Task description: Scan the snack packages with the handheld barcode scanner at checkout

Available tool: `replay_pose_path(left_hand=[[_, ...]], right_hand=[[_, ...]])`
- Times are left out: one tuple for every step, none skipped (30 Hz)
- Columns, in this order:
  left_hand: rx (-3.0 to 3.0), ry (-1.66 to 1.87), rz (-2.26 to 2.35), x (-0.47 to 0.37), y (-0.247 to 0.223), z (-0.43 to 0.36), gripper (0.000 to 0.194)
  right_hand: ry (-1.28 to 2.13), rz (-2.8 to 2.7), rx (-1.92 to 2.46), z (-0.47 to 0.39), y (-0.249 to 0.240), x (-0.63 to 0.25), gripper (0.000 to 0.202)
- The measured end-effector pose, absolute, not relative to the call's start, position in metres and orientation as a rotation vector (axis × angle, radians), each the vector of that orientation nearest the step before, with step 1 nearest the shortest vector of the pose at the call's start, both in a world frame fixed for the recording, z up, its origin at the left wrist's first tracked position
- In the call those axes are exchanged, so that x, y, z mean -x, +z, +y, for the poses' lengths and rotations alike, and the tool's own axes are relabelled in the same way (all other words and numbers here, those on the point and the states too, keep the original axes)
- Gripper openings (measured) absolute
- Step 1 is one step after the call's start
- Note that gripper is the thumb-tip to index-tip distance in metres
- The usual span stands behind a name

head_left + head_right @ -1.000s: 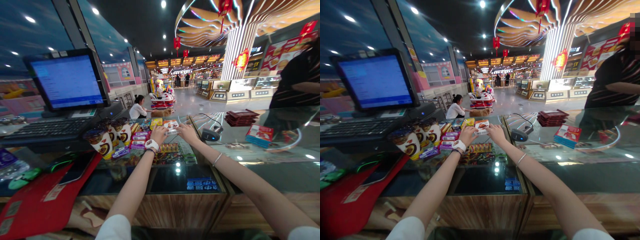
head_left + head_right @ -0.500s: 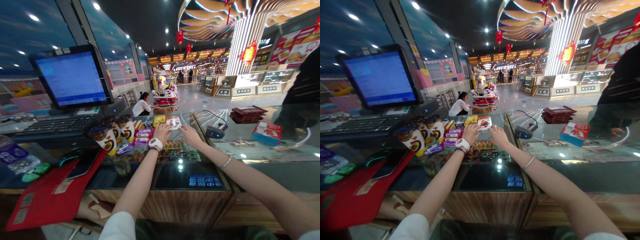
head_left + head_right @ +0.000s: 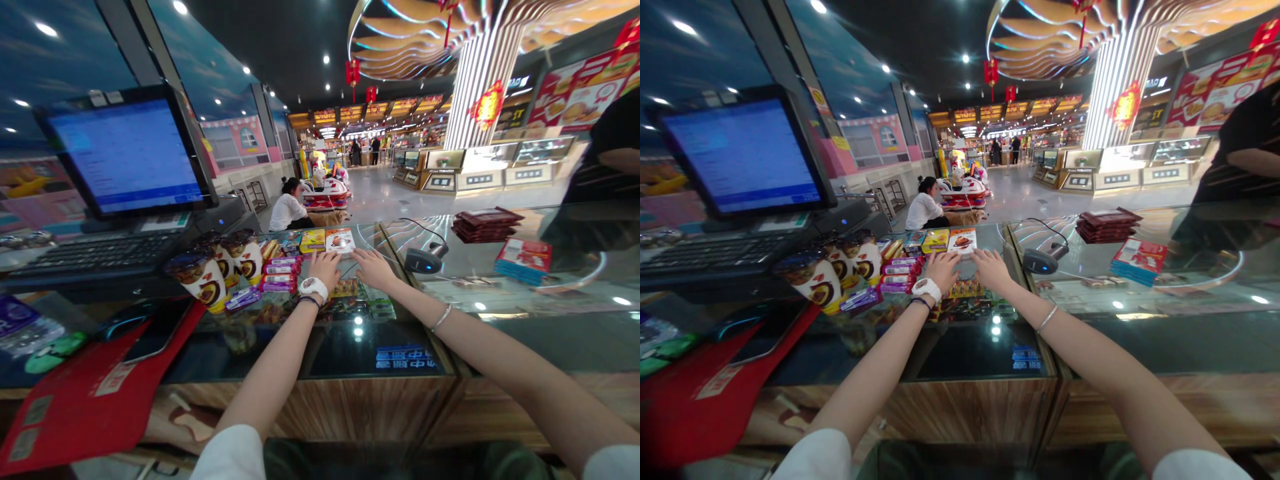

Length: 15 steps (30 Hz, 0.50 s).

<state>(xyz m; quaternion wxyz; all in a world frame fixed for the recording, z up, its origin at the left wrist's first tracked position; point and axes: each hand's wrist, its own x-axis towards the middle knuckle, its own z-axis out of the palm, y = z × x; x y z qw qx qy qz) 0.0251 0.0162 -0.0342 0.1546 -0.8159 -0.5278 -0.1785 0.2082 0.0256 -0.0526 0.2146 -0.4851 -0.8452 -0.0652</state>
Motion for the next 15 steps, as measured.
replay_pose_path(left_hand=[[2.340, -0.511, -1.519, -0.0248, -0.0347, 0.0171, 0.041], [2.341, -0.511, -1.527, -0.0244, -0.0351, 0.0180, 0.042], [2.344, -0.512, -1.533, -0.0240, -0.0355, 0.0189, 0.043], [2.347, -0.516, -1.537, -0.0237, -0.0357, 0.0196, 0.043], [2.351, -0.520, -1.540, -0.0233, -0.0359, 0.0203, 0.044], [2.355, -0.524, -1.544, -0.0230, -0.0361, 0.0209, 0.045], [2.357, -0.527, -1.549, -0.0228, -0.0362, 0.0214, 0.045], [2.359, -0.527, -1.552, -0.0227, -0.0363, 0.0217, 0.046], [2.361, -0.525, -1.554, -0.0227, -0.0362, 0.0220, 0.046], [2.363, -0.521, -1.555, -0.0228, -0.0361, 0.0222, 0.046], [2.362, -0.513, -1.558, -0.0230, -0.0359, 0.0223, 0.046], [2.361, -0.503, -1.562, -0.0233, -0.0357, 0.0223, 0.045], [2.359, -0.494, -1.567, -0.0236, -0.0356, 0.0223, 0.045], [2.356, -0.487, -1.570, -0.0238, -0.0355, 0.0224, 0.045], [2.355, -0.483, -1.571, -0.0240, -0.0356, 0.0223, 0.044]], right_hand=[[-0.171, -2.344, 1.343, 0.0266, -0.0530, -0.2086, 0.059], [-0.165, -2.342, 1.339, 0.0275, -0.0534, -0.2090, 0.059], [-0.162, -2.339, 1.333, 0.0282, -0.0539, -0.2093, 0.060], [-0.161, -2.334, 1.325, 0.0288, -0.0545, -0.2096, 0.060], [-0.161, -2.329, 1.320, 0.0293, -0.0550, -0.2098, 0.060], [-0.161, -2.324, 1.320, 0.0296, -0.0554, -0.2099, 0.060], [-0.161, -2.321, 1.322, 0.0299, -0.0557, -0.2099, 0.060], [-0.160, -2.321, 1.327, 0.0301, -0.0559, -0.2099, 0.060], [-0.160, -2.322, 1.333, 0.0302, -0.0559, -0.2098, 0.059], [-0.159, -2.326, 1.338, 0.0303, -0.0558, -0.2098, 0.059], [-0.157, -2.330, 1.340, 0.0303, -0.0556, -0.2097, 0.059], [-0.155, -2.334, 1.340, 0.0303, -0.0554, -0.2097, 0.058], [-0.153, -2.338, 1.339, 0.0302, -0.0552, -0.2096, 0.057], [-0.152, -2.342, 1.340, 0.0301, -0.0551, -0.2096, 0.057], [-0.151, -2.345, 1.342, 0.0298, -0.0550, -0.2095, 0.056]])
